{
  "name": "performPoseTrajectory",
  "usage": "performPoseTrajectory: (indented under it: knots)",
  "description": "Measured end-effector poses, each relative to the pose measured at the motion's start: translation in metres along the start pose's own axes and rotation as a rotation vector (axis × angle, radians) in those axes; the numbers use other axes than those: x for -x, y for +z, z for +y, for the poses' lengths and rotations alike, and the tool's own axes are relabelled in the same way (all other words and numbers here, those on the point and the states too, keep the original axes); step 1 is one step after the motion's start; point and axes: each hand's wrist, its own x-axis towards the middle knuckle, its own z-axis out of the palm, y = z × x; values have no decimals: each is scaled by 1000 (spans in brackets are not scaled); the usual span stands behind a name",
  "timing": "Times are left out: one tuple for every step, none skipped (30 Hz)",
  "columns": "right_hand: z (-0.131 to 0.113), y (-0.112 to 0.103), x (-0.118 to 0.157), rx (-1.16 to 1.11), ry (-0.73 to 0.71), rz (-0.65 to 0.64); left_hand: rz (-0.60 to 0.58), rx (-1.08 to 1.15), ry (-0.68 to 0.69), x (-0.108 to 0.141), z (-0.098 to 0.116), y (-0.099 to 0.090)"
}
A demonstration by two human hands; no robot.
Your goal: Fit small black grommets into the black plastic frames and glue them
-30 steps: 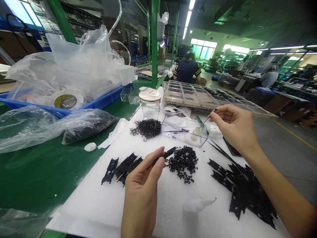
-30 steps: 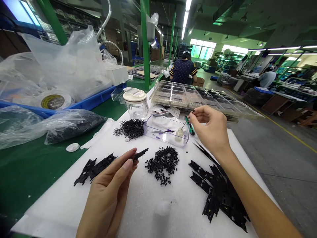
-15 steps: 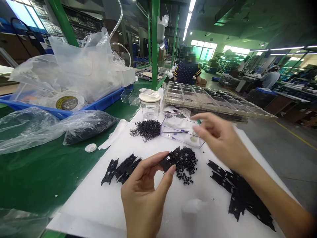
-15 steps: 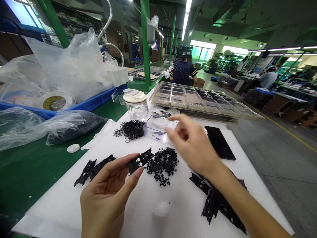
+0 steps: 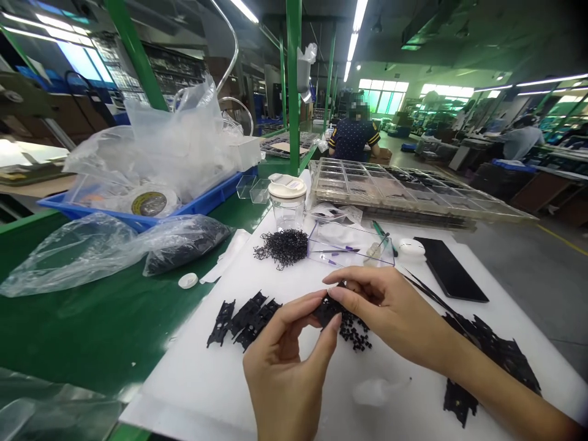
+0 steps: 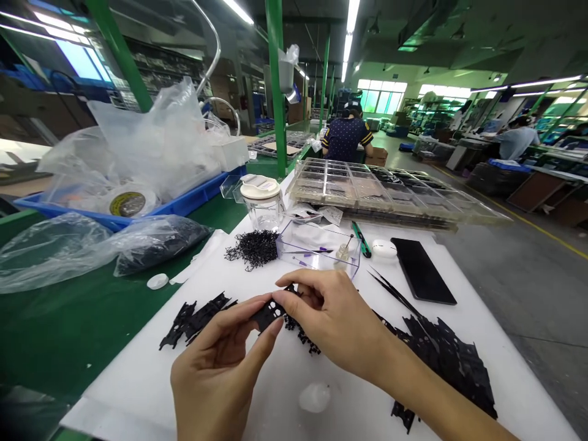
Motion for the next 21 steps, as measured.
performPoseTrajectory:
  knots:
    - [0, 1, 0, -8, 7, 5, 2, 0, 1, 0, 0, 0]
    - [0, 2, 0, -16, 14, 6, 4, -4, 3, -1, 0, 0]
    - [1, 2, 0, -25, 22, 2, 5, -10, 4, -1, 0, -1]
    - [1, 3, -1, -34, 32, -5, 6, -17, 6, -1, 0, -1]
    - [2, 4, -1, -45, 42, -13, 6, -23, 9, -1, 1, -1]
    - [3, 4, -1, -58, 52, -19, 4, -24, 15, -2, 1, -1]
    - [5, 5, -1, -71, 63, -21, 3, -24, 22, -2, 1, -1]
    - [6, 5, -1, -85, 73, -20, 3, -23, 29, -2, 1, -1]
    - [7, 6, -1, -103, 85, -19, 3, -22, 36, -2, 0, -1]
    - [8, 6, -1, -121, 94, -19, 3, -22, 43, -2, 0, -1]
    - [8, 7, -1, -139, 102, -23, 1, -22, 49, -2, 0, -1]
    - [9, 7, -1, -153, 109, -28, -1, -21, 54, -3, 0, -1]
    - [9, 7, 0, -162, 114, -35, -4, -19, 61, -3, 0, -1]
    - [8, 6, 0, -169, 116, -40, -6, -13, 68, -3, -1, -1]
    - [8, 6, 0, -172, 119, -46, -7, -7, 76, -3, -1, -1]
    - [7, 6, 0, -173, 122, -53, -7, 1, 85, -3, -1, -2]
    - [6, 5, 1, -170, 126, -57, -9, 8, 94, -3, -1, -2]
    - [6, 5, 1, -163, 131, -55, -12, 16, 103, -3, -1, -2]
    - [5, 5, 1, -154, 135, -49, -15, 22, 113, -3, -1, -2]
    - [5, 4, 2, -143, 135, -40, -17, 24, 125, -3, -1, -2]
    - [5, 4, 2, -132, 130, -30, -17, 19, 139, -3, -1, -2]
